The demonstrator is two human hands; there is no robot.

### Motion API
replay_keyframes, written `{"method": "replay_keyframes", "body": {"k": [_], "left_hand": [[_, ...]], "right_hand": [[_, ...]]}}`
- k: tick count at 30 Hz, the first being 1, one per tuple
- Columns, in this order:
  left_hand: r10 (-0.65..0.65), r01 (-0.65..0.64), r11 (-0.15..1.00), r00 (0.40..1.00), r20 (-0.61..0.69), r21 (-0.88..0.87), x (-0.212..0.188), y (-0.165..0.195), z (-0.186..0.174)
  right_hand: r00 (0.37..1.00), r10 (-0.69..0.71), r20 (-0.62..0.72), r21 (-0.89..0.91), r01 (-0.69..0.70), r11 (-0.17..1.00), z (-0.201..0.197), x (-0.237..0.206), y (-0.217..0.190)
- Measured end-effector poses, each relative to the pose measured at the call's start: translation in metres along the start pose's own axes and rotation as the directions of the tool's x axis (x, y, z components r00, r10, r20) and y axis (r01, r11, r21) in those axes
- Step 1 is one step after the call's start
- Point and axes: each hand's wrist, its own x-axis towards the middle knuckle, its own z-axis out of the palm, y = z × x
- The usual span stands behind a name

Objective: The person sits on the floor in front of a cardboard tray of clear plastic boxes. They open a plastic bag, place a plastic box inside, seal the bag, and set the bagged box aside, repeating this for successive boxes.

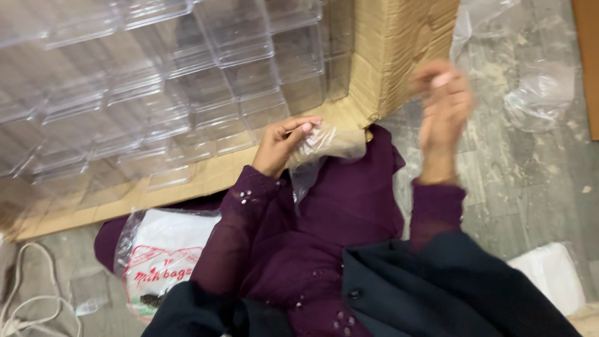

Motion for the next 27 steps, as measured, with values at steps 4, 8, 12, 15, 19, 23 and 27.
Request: {"method": "replay_keyframes", "body": {"k": [4, 8, 12, 15, 19, 23, 27], "left_hand": [[0.044, -0.047, 0.996, 0.999, -0.027, -0.08, -0.006, 0.0, -0.007], [0.052, -0.058, 0.994, 0.997, -0.064, -0.097, -0.023, -0.003, -0.02], [-0.034, 0.042, 0.978, 0.999, 0.042, -0.203, -0.047, -0.009, -0.044], [-0.05, 0.031, 0.922, 0.998, -0.04, -0.386, -0.065, -0.011, -0.074], [-0.031, 0.003, 0.983, 0.988, -0.151, -0.181, -0.059, -0.015, -0.097], [0.33, -0.066, 0.772, 0.892, -0.31, 0.632, -0.029, -0.017, -0.092], [0.432, 0.256, 0.457, 0.773, -0.464, 0.852, -0.015, -0.018, -0.083]], "right_hand": [[0.789, 0.343, 0.509, -0.161, -0.305, 0.939, 0.102, -0.049, -0.01], [0.834, 0.409, 0.371, -0.146, -0.382, 0.913, 0.136, -0.065, 0.009], [0.702, 0.522, 0.485, 0.114, -0.642, 0.758, 0.126, -0.079, 0.035], [0.635, 0.428, 0.643, 0.322, -0.731, 0.601, 0.118, -0.09, 0.041], [0.752, 0.511, 0.416, 0.5, -0.658, 0.563, 0.135, -0.071, 0.039], [0.879, 0.23, 0.418, 0.214, -0.341, 0.916, 0.179, -0.031, 0.053], [0.913, 0.081, 0.401, -0.644, 0.218, 0.734, 0.208, -0.029, 0.075]]}}
